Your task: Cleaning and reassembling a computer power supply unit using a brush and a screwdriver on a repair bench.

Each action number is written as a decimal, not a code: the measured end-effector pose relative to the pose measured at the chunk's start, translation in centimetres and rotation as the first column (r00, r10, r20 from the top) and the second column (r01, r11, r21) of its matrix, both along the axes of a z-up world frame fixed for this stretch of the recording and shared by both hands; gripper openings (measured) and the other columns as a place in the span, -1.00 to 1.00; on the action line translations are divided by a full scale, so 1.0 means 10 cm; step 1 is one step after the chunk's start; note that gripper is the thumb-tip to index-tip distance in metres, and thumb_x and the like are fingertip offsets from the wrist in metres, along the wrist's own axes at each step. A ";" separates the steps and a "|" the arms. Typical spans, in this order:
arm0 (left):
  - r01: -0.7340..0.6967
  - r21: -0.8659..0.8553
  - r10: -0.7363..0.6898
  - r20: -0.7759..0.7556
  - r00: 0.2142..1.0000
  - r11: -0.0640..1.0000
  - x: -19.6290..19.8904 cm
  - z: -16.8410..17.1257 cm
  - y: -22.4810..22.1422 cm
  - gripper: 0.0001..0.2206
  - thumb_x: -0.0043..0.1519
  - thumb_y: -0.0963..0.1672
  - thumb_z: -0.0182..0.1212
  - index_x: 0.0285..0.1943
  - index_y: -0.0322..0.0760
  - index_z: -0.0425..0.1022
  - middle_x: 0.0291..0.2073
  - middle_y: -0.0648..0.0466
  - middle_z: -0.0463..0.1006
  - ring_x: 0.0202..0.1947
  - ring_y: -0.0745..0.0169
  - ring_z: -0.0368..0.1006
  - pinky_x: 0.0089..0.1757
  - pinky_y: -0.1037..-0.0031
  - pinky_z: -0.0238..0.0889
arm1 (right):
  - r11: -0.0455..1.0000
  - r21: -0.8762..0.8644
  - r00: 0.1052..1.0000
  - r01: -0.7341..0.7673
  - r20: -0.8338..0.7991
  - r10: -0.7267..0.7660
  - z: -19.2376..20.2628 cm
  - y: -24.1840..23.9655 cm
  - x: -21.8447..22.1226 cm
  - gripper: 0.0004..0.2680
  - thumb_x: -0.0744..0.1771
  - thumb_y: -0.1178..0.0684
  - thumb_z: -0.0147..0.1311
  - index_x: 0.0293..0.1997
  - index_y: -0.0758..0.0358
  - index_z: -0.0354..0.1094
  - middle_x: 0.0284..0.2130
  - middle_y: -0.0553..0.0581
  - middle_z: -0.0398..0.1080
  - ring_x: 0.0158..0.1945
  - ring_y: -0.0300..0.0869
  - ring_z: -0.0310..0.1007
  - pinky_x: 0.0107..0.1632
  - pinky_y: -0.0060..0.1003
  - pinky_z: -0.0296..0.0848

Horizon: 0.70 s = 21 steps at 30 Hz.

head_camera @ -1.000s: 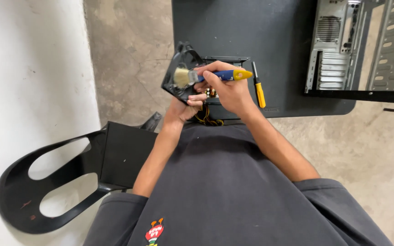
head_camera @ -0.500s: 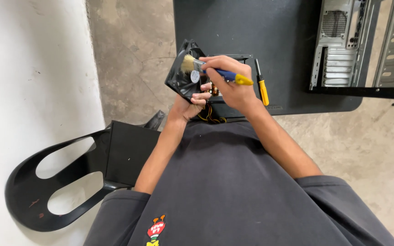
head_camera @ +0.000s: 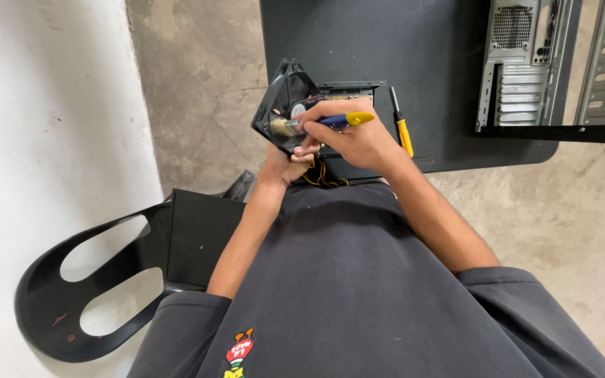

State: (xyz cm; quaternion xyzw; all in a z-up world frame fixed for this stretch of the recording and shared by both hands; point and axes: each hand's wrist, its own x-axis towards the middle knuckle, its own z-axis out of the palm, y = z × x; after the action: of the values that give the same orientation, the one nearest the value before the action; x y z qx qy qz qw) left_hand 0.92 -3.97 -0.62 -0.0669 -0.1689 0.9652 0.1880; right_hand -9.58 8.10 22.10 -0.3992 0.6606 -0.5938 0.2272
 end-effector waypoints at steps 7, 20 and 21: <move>0.003 0.028 -0.003 -0.001 1.000 1.000 -0.09 0.11 -0.02 -0.78 0.33 -0.03 -0.01 -0.13 -0.27 0.33 -0.27 0.10 0.24 -0.52 0.36 0.26 -0.62 0.71 0.22 | 0.990 -0.103 0.860 0.101 -0.492 -0.138 -0.33 0.08 0.03 -0.94 0.37 0.22 0.13 -0.15 0.25 0.53 0.00 0.27 0.52 -0.14 0.11 0.61 -0.06 -0.13 0.57; -0.042 0.209 0.039 0.018 0.999 0.977 -0.04 0.46 -0.09 -0.81 0.36 -0.21 -0.18 -0.05 -0.48 0.35 -0.28 0.00 0.28 -0.48 0.30 0.27 -0.53 0.76 0.23 | 0.991 -0.048 0.992 0.121 0.054 -0.118 -0.53 0.18 -0.24 -0.92 0.38 0.25 0.08 -0.29 0.40 0.44 -0.41 0.29 0.48 -0.39 0.06 0.59 -0.28 -0.14 0.57; -0.011 0.070 0.009 0.028 1.000 0.997 -0.03 0.12 -0.06 -0.83 0.37 -0.07 -0.12 -0.11 -0.21 0.34 -0.35 0.19 0.14 -0.60 0.42 0.22 -0.68 0.77 0.16 | 0.985 0.041 0.942 0.167 -0.300 -0.148 -0.56 0.19 -0.28 -0.96 0.36 0.30 0.17 -0.24 0.33 0.51 -0.29 0.26 0.52 -0.22 0.17 0.61 -0.12 -0.09 0.53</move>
State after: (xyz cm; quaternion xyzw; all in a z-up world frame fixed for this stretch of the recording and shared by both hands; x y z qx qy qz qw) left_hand 0.59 -4.60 0.60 -0.0725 -0.2055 0.9586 0.1831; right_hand -12.38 10.04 16.55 -0.4218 0.7360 -0.5217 0.0905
